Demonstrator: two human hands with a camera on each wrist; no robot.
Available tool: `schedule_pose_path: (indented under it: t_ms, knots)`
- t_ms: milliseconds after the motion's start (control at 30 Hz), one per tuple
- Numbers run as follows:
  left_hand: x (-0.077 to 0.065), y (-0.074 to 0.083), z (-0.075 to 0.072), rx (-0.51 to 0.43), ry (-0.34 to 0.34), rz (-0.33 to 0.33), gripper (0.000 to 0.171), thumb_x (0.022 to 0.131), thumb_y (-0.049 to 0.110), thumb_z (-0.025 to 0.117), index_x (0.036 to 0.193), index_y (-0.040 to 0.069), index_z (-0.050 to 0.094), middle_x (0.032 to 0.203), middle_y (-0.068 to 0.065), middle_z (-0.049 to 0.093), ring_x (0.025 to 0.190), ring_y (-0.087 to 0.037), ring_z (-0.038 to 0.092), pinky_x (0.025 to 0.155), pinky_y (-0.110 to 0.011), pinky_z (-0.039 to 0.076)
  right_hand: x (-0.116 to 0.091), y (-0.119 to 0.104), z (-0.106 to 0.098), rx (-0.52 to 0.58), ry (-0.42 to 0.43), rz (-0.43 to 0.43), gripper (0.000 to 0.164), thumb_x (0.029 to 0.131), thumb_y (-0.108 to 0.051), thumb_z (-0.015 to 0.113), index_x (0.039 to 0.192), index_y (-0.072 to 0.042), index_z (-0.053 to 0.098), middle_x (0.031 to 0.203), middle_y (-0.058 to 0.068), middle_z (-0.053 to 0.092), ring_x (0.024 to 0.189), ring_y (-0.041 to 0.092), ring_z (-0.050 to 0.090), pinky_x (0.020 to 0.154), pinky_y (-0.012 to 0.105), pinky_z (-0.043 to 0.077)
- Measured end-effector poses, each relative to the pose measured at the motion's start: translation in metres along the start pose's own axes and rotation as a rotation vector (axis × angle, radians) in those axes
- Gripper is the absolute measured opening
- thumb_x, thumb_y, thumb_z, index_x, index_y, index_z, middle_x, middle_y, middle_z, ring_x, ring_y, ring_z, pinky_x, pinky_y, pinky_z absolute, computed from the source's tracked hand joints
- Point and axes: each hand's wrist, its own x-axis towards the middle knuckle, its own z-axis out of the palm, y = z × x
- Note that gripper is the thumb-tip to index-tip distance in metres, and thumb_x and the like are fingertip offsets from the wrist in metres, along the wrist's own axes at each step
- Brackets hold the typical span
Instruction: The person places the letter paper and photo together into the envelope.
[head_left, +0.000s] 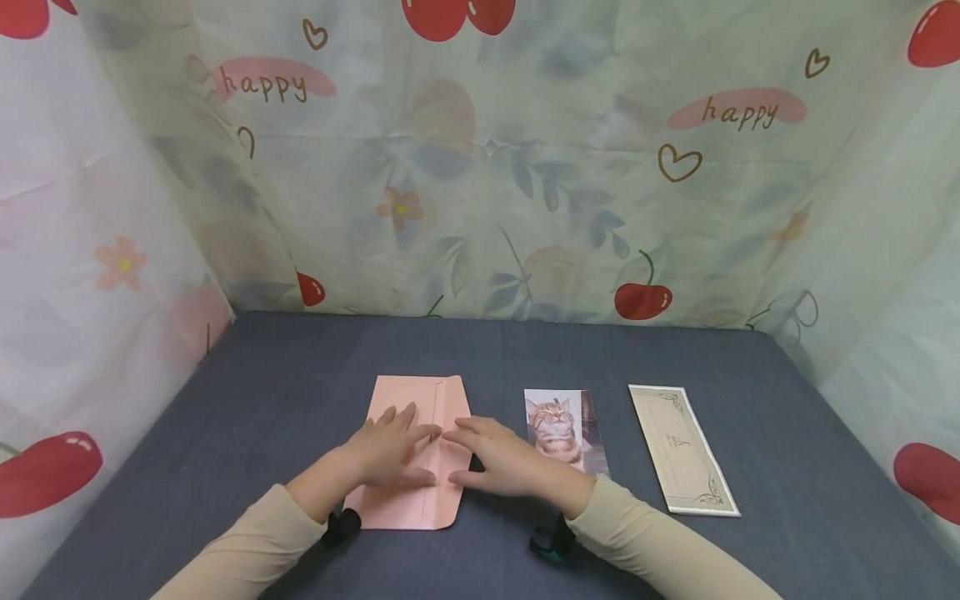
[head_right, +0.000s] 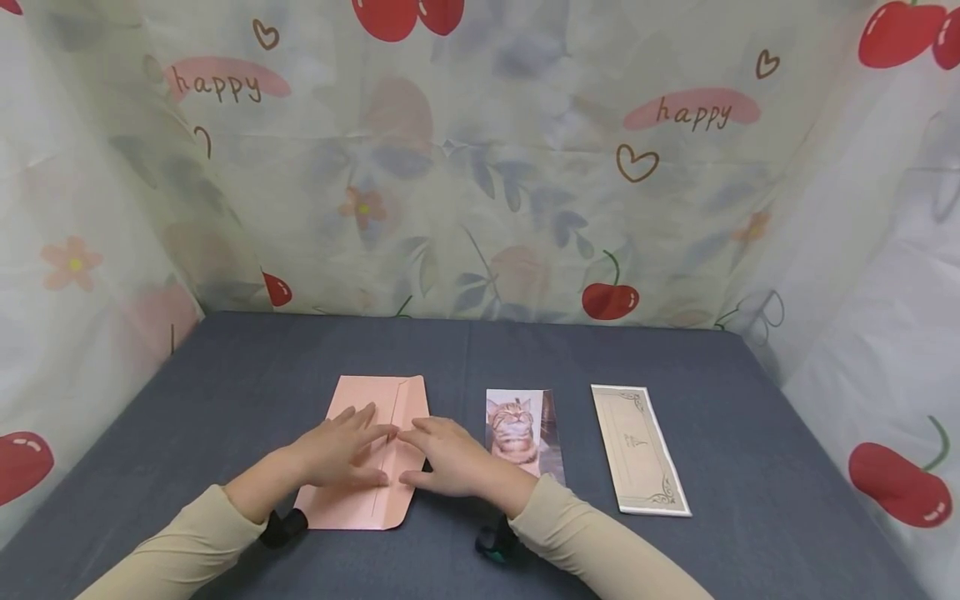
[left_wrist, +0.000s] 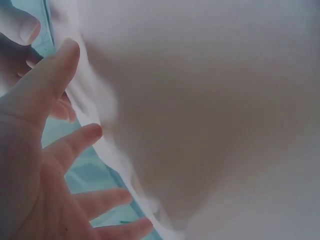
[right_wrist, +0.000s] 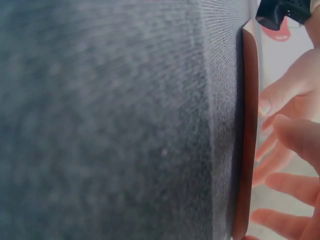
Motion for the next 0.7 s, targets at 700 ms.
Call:
schedule_pose_path:
  t_ms: [700]
  knots:
    - [-0.0011,0.0,0.0044,0.002,0.019,-0.036,0.073,0.079,0.059,0.062,0.139,0.025,0.042,0.152,-0.025,0.021,0.134,-0.055,0.023,0.09,-0.078,0.029,0.0026,-0.0021,0.0046,-0.052,-0.098,0.062,0.055,0.083,-0.038,0.067,0.128,-0.01,0.055,0.14,0.021,0.046,0.132,0.036,0.041,0.105,0.052,0.037]
